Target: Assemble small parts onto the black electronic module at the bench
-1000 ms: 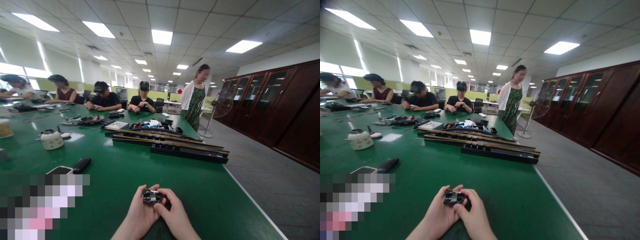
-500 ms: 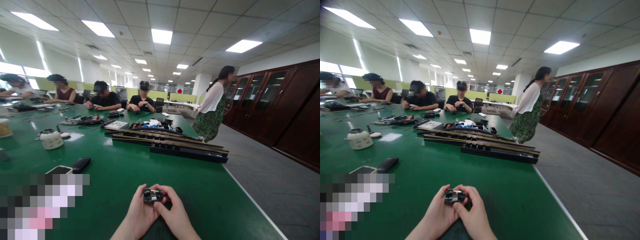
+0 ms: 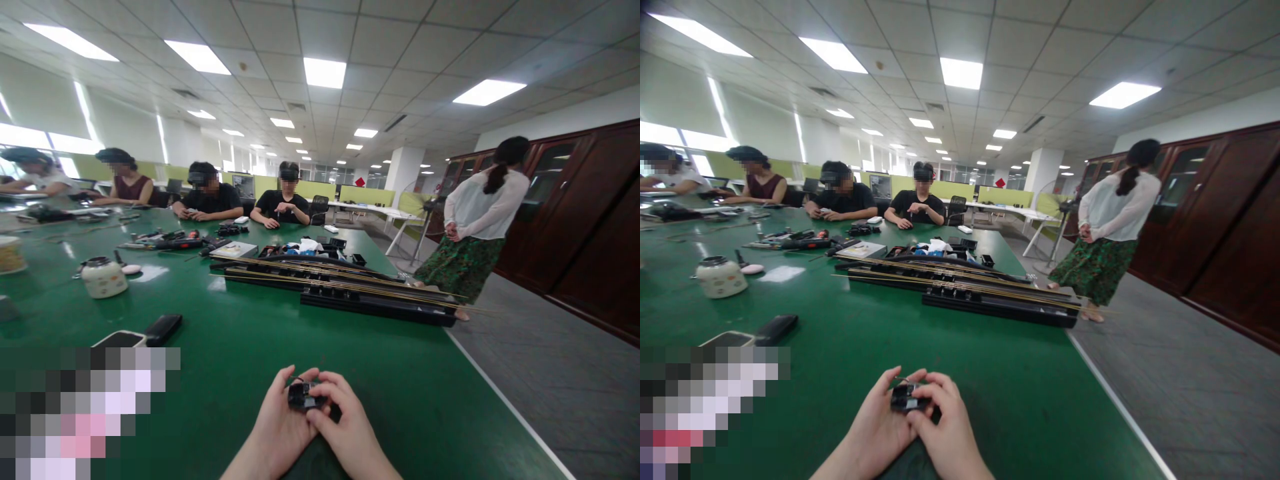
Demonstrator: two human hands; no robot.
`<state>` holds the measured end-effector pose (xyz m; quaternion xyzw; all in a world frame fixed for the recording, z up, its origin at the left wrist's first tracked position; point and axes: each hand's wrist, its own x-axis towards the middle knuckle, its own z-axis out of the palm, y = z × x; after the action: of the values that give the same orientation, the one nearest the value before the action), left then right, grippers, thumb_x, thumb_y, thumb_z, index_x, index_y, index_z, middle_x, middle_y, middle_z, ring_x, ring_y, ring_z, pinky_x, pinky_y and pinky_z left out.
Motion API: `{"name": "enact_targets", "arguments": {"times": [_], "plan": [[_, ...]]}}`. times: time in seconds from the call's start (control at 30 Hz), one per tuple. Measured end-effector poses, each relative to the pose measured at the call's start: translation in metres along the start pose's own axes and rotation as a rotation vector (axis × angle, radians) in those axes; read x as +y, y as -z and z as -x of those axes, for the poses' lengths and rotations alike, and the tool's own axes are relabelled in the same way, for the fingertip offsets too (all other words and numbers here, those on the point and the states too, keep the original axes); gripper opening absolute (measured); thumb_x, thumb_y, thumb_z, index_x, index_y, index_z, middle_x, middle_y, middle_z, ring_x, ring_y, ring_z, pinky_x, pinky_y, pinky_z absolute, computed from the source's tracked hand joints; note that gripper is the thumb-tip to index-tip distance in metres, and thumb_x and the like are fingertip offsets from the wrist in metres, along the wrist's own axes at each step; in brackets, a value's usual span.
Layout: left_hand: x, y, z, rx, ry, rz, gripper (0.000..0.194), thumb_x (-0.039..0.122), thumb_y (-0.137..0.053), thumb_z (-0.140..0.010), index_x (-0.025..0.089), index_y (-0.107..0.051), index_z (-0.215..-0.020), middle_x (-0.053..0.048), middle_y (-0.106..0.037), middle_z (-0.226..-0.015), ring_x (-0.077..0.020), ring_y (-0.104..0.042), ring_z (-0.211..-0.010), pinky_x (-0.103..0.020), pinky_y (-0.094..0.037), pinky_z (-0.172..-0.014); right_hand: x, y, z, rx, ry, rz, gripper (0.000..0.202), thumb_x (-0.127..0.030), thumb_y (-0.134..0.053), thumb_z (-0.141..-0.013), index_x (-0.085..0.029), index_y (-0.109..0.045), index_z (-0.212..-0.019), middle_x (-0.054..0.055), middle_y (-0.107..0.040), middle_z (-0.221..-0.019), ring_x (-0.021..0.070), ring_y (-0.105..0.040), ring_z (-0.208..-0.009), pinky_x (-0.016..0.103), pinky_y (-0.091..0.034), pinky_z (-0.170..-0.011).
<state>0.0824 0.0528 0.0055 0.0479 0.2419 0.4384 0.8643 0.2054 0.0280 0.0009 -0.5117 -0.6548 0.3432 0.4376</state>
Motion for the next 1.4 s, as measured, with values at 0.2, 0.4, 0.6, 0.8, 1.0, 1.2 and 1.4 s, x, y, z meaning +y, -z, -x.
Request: {"name": "enact_targets", "arguments": {"times": [0.2, 0.4, 0.6, 0.8, 1.0, 1.2, 1.4], "plan": [[0.0, 0.001, -0.001, 0.009, 0.005, 0.018, 0.03, 0.039, -0.047, -0.077, 0.012, -0.059, -0.082, -0.008, -0.063, -0.07, -0.0164, -0.058, -0.059, -0.029, -0.044, -0.063, 0.001, 0.0, -0.001, -0.002, -0.005, -0.008, 0.026, -0.008, -0.059, -0.063, -0.025, -0.065, -0.082, 0.004, -0.056, -0.108, 0.0213, -0.05, -0.106, 0.035, -0.037, -0.092], [0.0, 0.003, -0.003, 0.026, 0.001, 0.013, 0.029, 0.039, -0.047, -0.076, 0.013, -0.058, -0.081, -0.01, -0.063, -0.074, -0.0219, -0.061, -0.07, -0.03, -0.044, -0.063, 0.003, 0.001, -0.002, 0.037, -0.003, -0.076, 0.022, -0.012, -0.06, -0.065, -0.025, -0.066, -0.082, 0.005, -0.058, -0.106, 0.0219, -0.051, -0.105, 0.035, -0.037, -0.092], [-0.001, 0.002, -0.003, 0.049, 0.012, 0.026, 0.029, 0.04, -0.049, -0.075, 0.013, -0.057, -0.082, -0.01, -0.062, -0.077, -0.021, -0.061, -0.069, -0.032, -0.045, -0.067, 0.011, 0.002, -0.005, 0.143, -0.004, -0.189, 0.015, -0.02, -0.063, -0.066, -0.022, -0.066, -0.08, 0.007, -0.06, -0.104, 0.0243, -0.055, -0.099, 0.032, -0.046, -0.078], [0.0, 0.001, -0.003, 0.069, 0.021, 0.037, 0.028, 0.039, -0.049, -0.075, 0.013, -0.057, -0.082, -0.011, -0.063, -0.078, -0.0182, -0.06, -0.067, -0.032, -0.046, -0.068, 0.021, 0.0, -0.009, 0.172, -0.099, -0.272, 0.021, -0.026, -0.064, -0.067, -0.02, -0.064, -0.087, 0.005, -0.065, -0.09, 0.0198, -0.061, -0.077, 0.03, -0.047, -0.069], [0.0, 0.001, -0.002, 0.089, 0.02, 0.023, 0.028, 0.039, -0.051, -0.074, 0.014, -0.057, -0.084, -0.012, -0.064, -0.08, -0.0184, -0.061, -0.067, -0.032, -0.047, -0.068, 0.024, 0.0, -0.01, 0.248, -0.113, -0.41, 0.026, -0.032, -0.068, -0.064, -0.017, -0.061, -0.085, 0.005, -0.066, -0.084, 0.0192, -0.062, -0.073, 0.03, -0.05, -0.066], [0.0, 0.003, -0.003, 0.064, 0.025, 0.016, 0.029, 0.04, -0.052, -0.074, 0.014, -0.057, -0.086, -0.013, -0.064, -0.081, -0.0202, -0.062, -0.069, -0.032, -0.047, -0.067, 0.023, 0.0, -0.013, 0.291, -0.101, -0.48, 0.026, -0.033, -0.068, -0.064, -0.018, -0.06, -0.083, 0.005, -0.066, -0.084, 0.0197, -0.063, -0.076, 0.03, -0.052, -0.068], [0.0, 0.003, -0.003, 0.062, 0.033, -0.01, 0.03, 0.041, -0.052, -0.073, 0.015, -0.056, -0.087, -0.014, -0.063, -0.082, -0.0227, -0.062, -0.071, -0.031, -0.046, -0.065, 0.024, 0.002, -0.015, 0.374, -0.121, -0.518, 0.033, -0.032, -0.07, -0.061, -0.019, -0.058, -0.089, 0.007, -0.066, -0.089, 0.0217, -0.062, -0.087, 0.032, -0.051, -0.075]]}}
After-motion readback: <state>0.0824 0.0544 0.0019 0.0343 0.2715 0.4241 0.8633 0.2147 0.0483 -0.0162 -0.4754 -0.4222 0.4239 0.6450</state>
